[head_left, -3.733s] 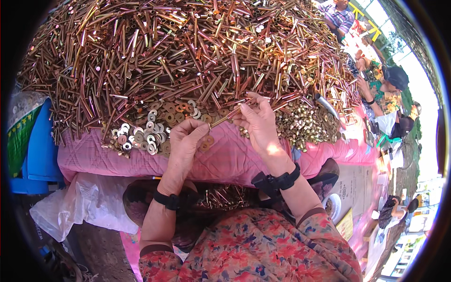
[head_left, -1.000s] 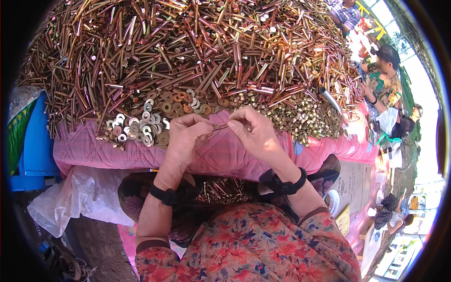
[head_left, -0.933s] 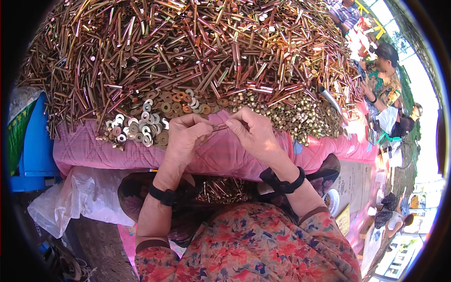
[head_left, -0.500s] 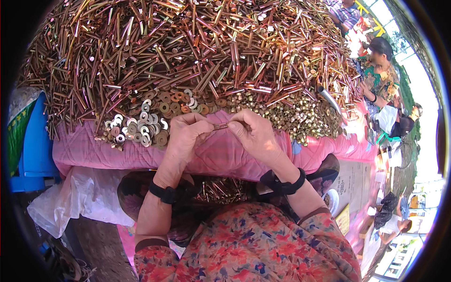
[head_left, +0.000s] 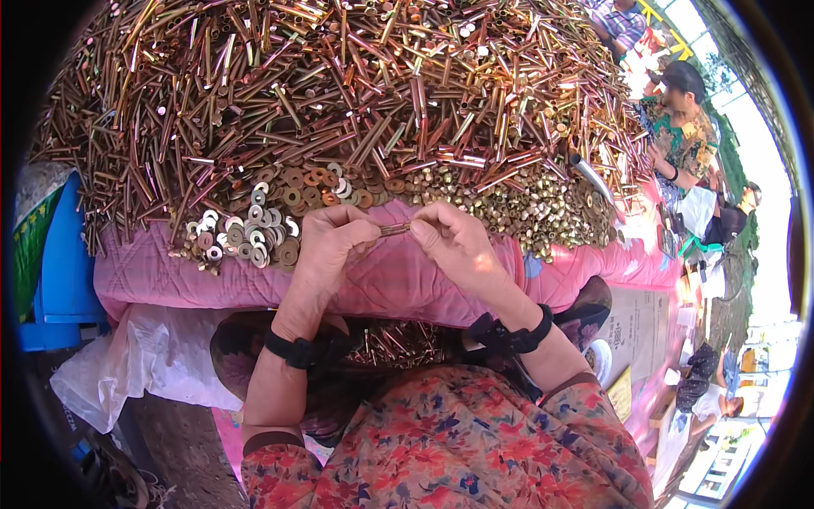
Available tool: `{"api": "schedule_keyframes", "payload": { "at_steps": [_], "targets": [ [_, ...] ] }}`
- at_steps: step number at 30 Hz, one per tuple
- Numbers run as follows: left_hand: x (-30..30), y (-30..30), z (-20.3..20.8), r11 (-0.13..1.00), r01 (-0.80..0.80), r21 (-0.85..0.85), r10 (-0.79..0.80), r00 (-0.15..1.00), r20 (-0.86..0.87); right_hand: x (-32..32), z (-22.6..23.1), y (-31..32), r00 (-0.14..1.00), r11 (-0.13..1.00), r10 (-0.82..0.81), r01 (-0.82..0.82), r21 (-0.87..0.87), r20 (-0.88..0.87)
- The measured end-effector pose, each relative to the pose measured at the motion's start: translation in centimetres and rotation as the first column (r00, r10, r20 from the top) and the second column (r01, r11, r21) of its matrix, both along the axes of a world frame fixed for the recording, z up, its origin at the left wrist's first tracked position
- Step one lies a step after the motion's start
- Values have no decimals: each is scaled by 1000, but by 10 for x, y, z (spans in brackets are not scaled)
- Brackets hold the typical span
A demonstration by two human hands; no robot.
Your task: Manually inserting small metal pins into washers and sorting them.
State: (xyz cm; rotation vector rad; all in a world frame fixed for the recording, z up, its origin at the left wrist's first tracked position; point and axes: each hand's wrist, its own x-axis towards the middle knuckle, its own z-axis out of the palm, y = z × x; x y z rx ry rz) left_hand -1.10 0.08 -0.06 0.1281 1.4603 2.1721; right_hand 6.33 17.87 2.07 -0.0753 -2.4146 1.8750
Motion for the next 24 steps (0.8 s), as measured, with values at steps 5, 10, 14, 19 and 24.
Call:
{"api": "schedule_keyframes", "payload": {
  "at_steps": [5,10,14,19,24],
  "targets": [
    [-1,0,3,998,47,28,-49,997,59,-4,0,8,974,911,84,10,413,-208],
    [5,4,5,998,-13,-63,5,992,-126,1,1,1,916,960,61,55,-276,397],
    [-1,1,4,995,71,63,-75,996,57,-2,-3,6,958,925,102,7,379,-267],
    [3,5,-1,997,41,-58,-42,999,-16,-5,1,7,883,994,91,-52,-96,461],
    [-1,5,4,995,90,29,-92,994,58,-2,-4,10,996,955,51,-71,289,78]
  ]
}}
